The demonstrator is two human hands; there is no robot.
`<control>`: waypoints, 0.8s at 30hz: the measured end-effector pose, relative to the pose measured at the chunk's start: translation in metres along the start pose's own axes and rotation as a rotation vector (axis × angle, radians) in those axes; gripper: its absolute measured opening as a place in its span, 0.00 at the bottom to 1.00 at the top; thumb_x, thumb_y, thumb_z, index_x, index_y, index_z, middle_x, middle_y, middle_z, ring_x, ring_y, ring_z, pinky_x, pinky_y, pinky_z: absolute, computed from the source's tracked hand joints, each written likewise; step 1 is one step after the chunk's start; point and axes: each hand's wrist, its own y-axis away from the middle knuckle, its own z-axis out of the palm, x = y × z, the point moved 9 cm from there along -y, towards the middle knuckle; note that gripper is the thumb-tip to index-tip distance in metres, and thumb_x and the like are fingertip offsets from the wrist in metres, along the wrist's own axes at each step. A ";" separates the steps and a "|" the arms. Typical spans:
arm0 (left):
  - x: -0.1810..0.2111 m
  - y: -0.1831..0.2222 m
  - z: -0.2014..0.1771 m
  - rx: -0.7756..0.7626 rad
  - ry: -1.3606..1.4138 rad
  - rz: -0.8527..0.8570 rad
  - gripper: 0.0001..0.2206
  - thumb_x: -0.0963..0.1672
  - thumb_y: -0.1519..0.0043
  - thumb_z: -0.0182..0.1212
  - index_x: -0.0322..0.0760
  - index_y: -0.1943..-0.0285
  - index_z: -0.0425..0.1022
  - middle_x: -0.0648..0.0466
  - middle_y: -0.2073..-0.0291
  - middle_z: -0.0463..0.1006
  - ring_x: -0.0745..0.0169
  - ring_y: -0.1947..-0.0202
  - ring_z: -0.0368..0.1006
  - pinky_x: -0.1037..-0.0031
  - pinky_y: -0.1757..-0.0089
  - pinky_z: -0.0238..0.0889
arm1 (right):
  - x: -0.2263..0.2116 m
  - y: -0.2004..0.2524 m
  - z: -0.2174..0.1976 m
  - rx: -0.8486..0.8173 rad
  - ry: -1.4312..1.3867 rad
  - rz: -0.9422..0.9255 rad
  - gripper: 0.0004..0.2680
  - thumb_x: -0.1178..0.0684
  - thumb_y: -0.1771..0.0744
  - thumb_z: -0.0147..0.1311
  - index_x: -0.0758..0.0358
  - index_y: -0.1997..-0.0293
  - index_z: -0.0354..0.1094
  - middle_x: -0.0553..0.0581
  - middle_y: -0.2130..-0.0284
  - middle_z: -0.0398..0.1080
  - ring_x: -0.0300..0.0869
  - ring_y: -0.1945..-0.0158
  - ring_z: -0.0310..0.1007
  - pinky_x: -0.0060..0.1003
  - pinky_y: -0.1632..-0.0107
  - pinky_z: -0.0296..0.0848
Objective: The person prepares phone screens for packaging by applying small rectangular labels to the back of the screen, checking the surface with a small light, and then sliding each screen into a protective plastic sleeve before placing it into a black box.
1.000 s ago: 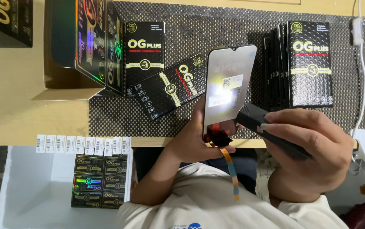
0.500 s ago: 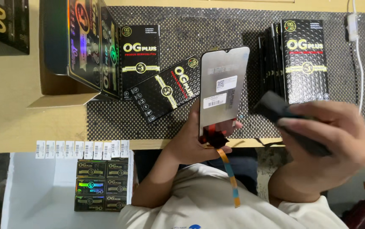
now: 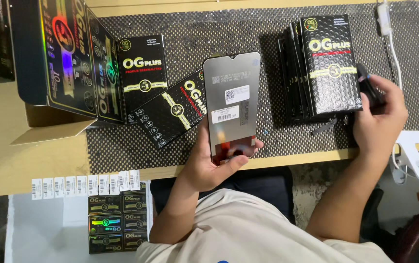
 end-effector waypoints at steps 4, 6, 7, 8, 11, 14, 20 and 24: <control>0.016 -0.005 0.004 0.022 -0.057 0.046 0.30 0.34 0.32 0.53 0.36 0.26 0.38 0.30 0.46 0.74 0.43 0.45 0.77 0.49 0.41 0.75 | -0.026 0.001 0.006 -0.024 0.083 -0.065 0.17 0.72 0.35 0.47 0.82 0.39 0.68 0.79 0.42 0.68 0.65 0.36 0.68 0.53 0.33 0.66; 0.014 -0.005 -0.003 0.103 -0.132 0.010 0.29 0.35 0.32 0.51 0.32 0.27 0.38 0.33 0.45 0.74 0.45 0.46 0.79 0.54 0.40 0.74 | -0.024 0.004 0.011 -0.128 0.139 -0.009 0.14 0.70 0.32 0.51 0.85 0.40 0.67 0.78 0.41 0.65 0.65 0.37 0.65 0.55 0.36 0.68; 0.013 -0.007 -0.002 0.100 -0.133 0.008 0.29 0.35 0.32 0.51 0.32 0.27 0.38 0.33 0.45 0.74 0.45 0.46 0.79 0.54 0.40 0.74 | -0.030 0.004 0.007 -0.126 0.138 -0.007 0.14 0.70 0.32 0.51 0.85 0.40 0.67 0.78 0.41 0.65 0.65 0.37 0.65 0.55 0.36 0.68; 0.013 -0.008 -0.004 0.140 -0.160 0.006 0.27 0.35 0.32 0.51 0.31 0.28 0.41 0.33 0.46 0.75 0.47 0.46 0.79 0.55 0.40 0.74 | -0.038 0.004 0.002 -0.126 0.135 -0.018 0.17 0.72 0.33 0.49 0.84 0.35 0.64 0.79 0.39 0.64 0.66 0.35 0.63 0.56 0.34 0.66; 0.023 -0.012 -0.005 0.221 -0.298 0.018 0.25 0.35 0.33 0.51 0.29 0.29 0.45 0.35 0.45 0.76 0.50 0.46 0.78 0.61 0.40 0.72 | -0.069 0.012 -0.014 -0.030 0.011 -0.052 0.13 0.71 0.28 0.49 0.84 0.34 0.63 0.78 0.41 0.59 0.62 0.40 0.62 0.52 0.37 0.66; 0.034 -0.016 0.002 0.259 -0.616 0.124 0.24 0.35 0.31 0.48 0.27 0.27 0.46 0.37 0.39 0.68 0.52 0.41 0.76 0.65 0.39 0.71 | -0.110 0.023 -0.002 -0.087 -0.343 -0.079 0.10 0.62 0.27 0.50 0.79 0.41 0.65 0.70 0.51 0.65 0.51 0.53 0.71 0.38 0.48 0.76; 0.041 -0.027 0.035 0.282 -1.204 0.354 0.23 0.39 0.27 0.47 0.29 0.23 0.49 0.35 0.31 0.55 0.34 0.30 0.57 0.48 0.31 0.55 | -0.189 0.023 0.077 -0.446 -0.852 0.102 0.24 0.45 0.32 0.53 0.71 0.31 0.55 0.67 0.43 0.64 0.51 0.48 0.75 0.42 0.44 0.76; 0.044 -0.030 0.043 0.308 -1.539 0.396 0.27 0.38 0.29 0.53 0.39 0.20 0.51 0.35 0.30 0.54 0.34 0.36 0.58 0.43 0.37 0.56 | -0.168 0.008 0.099 -0.262 -0.815 0.047 0.13 0.64 0.33 0.55 0.83 0.44 0.66 0.69 0.56 0.65 0.64 0.49 0.78 0.46 0.58 0.76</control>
